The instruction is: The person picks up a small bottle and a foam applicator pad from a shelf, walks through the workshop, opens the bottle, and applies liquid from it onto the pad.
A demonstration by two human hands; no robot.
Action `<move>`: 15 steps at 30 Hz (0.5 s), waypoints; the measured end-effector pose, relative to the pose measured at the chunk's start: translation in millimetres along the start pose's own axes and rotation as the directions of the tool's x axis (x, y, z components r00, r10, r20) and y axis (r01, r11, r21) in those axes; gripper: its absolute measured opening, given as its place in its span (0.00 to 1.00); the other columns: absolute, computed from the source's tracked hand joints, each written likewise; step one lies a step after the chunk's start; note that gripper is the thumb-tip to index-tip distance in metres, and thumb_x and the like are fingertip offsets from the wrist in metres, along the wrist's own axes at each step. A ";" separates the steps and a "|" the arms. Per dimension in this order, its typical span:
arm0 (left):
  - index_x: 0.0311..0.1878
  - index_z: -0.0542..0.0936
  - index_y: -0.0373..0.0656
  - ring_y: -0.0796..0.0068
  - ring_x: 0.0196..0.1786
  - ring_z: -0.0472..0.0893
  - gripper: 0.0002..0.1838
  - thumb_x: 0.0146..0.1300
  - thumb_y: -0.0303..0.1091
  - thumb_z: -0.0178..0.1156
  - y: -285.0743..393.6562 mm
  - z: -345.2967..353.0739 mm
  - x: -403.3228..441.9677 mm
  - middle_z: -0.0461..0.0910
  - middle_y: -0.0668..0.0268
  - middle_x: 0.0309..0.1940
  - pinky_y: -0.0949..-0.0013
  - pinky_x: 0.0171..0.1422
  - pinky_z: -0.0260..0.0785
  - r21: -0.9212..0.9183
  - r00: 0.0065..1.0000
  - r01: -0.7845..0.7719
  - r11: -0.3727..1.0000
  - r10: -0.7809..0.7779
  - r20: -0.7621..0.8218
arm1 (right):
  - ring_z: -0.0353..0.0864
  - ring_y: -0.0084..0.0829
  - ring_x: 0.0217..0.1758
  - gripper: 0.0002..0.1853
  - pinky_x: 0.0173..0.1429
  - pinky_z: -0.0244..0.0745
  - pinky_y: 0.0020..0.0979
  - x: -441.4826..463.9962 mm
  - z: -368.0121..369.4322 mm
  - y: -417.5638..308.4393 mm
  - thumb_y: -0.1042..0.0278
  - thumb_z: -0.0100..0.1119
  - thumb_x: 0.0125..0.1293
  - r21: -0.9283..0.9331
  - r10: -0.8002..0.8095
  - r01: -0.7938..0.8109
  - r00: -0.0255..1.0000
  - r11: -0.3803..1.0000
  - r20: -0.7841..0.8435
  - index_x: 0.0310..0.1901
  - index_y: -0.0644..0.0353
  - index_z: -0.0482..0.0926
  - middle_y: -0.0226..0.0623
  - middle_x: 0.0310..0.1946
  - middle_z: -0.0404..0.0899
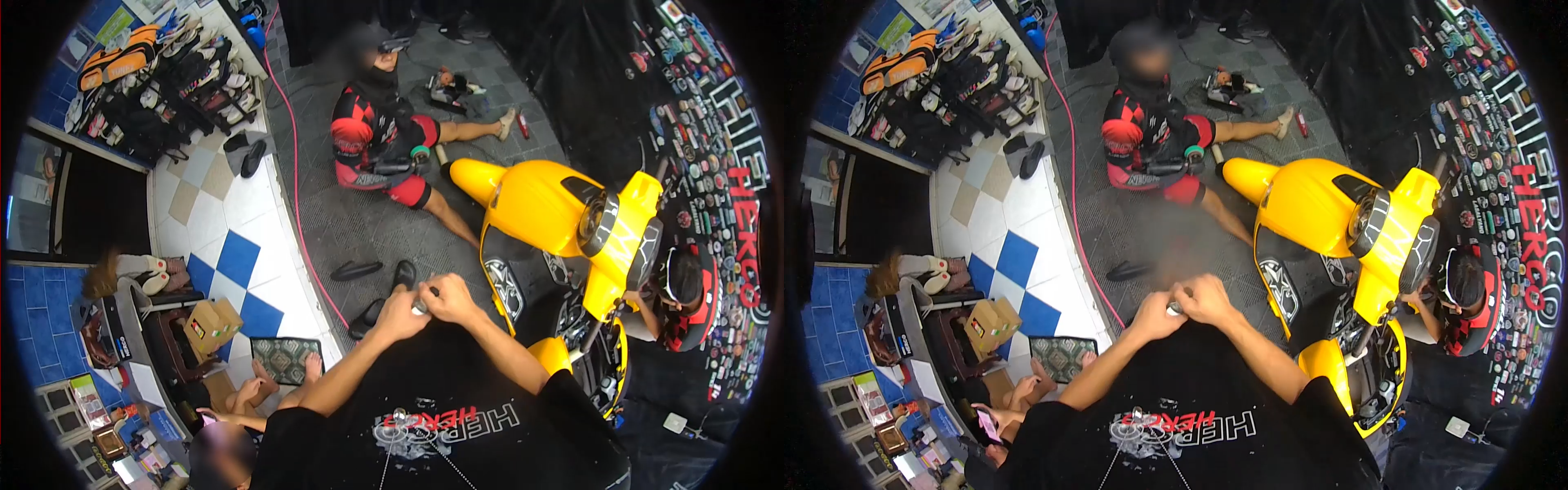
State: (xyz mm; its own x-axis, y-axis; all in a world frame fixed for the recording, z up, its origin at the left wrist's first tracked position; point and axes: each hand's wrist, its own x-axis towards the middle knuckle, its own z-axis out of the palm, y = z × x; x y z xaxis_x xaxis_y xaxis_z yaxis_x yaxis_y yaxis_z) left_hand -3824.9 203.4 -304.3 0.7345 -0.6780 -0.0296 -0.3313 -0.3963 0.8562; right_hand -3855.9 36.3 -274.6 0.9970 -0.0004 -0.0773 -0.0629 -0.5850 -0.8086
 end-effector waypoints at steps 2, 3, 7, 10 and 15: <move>0.44 0.83 0.40 0.39 0.40 0.83 0.16 0.52 0.34 0.69 17.1 -3.5 1.7 0.83 0.45 0.32 0.47 0.43 0.75 0.054 0.983 0.180 0.982 -0.181 0.029 | 0.82 0.54 0.27 0.15 0.34 0.77 0.46 -0.1 -1.0 2.4 0.63 0.59 0.65 -0.002 0.035 -0.035 0.999 0.999 0.008 0.26 0.63 0.84 0.53 0.23 0.81; 0.43 0.84 0.40 0.39 0.40 0.83 0.15 0.52 0.35 0.69 20.7 -6.4 5.0 0.83 0.45 0.32 0.48 0.43 0.75 0.079 0.975 0.220 0.972 -0.222 0.017 | 0.81 0.53 0.26 0.16 0.34 0.75 0.47 1.9 -3.8 0.3 0.60 0.59 0.65 0.006 0.069 -0.069 0.998 0.998 0.013 0.26 0.63 0.84 0.51 0.21 0.80; 0.42 0.83 0.37 0.50 0.29 0.84 0.18 0.52 0.38 0.73 -0.4 -7.1 4.0 0.81 0.51 0.29 0.53 0.37 0.77 -0.058 0.990 0.089 0.994 -0.082 0.115 | 0.81 0.49 0.28 0.16 0.35 0.75 0.45 -0.2 -15.6 -9.7 0.56 0.61 0.65 -0.047 -0.129 0.128 0.992 0.991 -0.013 0.28 0.61 0.84 0.46 0.23 0.81; 0.32 0.83 0.39 0.71 0.20 0.80 0.09 0.56 0.33 0.71 -5.0 -18.4 1.5 0.81 0.66 0.20 0.68 0.27 0.69 -0.437 0.855 0.401 0.805 -0.156 0.495 | 0.81 0.47 0.31 0.16 0.36 0.75 0.44 -1.1 -25.4 -21.3 0.55 0.62 0.64 -0.016 -0.307 0.307 0.952 0.952 0.014 0.28 0.60 0.84 0.43 0.26 0.82; 0.29 0.81 0.40 0.84 0.19 0.74 0.08 0.58 0.32 0.71 9.4 -19.1 -4.2 0.77 0.73 0.21 0.75 0.24 0.64 -0.568 0.810 0.474 0.673 -0.081 0.581 | 0.81 0.47 0.29 0.13 0.35 0.75 0.44 -6.5 -11.2 -10.6 0.60 0.60 0.63 -0.047 -0.342 0.344 0.938 0.938 0.048 0.27 0.60 0.83 0.42 0.25 0.82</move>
State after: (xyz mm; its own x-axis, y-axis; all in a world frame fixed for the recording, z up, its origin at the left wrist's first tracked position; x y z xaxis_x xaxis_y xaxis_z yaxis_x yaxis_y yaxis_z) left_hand -3819.8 214.3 -286.3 0.2779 -0.8766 -0.3928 0.4617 -0.2366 0.8549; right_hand -3861.3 33.4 -259.0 0.9550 0.2388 0.1760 0.2863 -0.5865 -0.7577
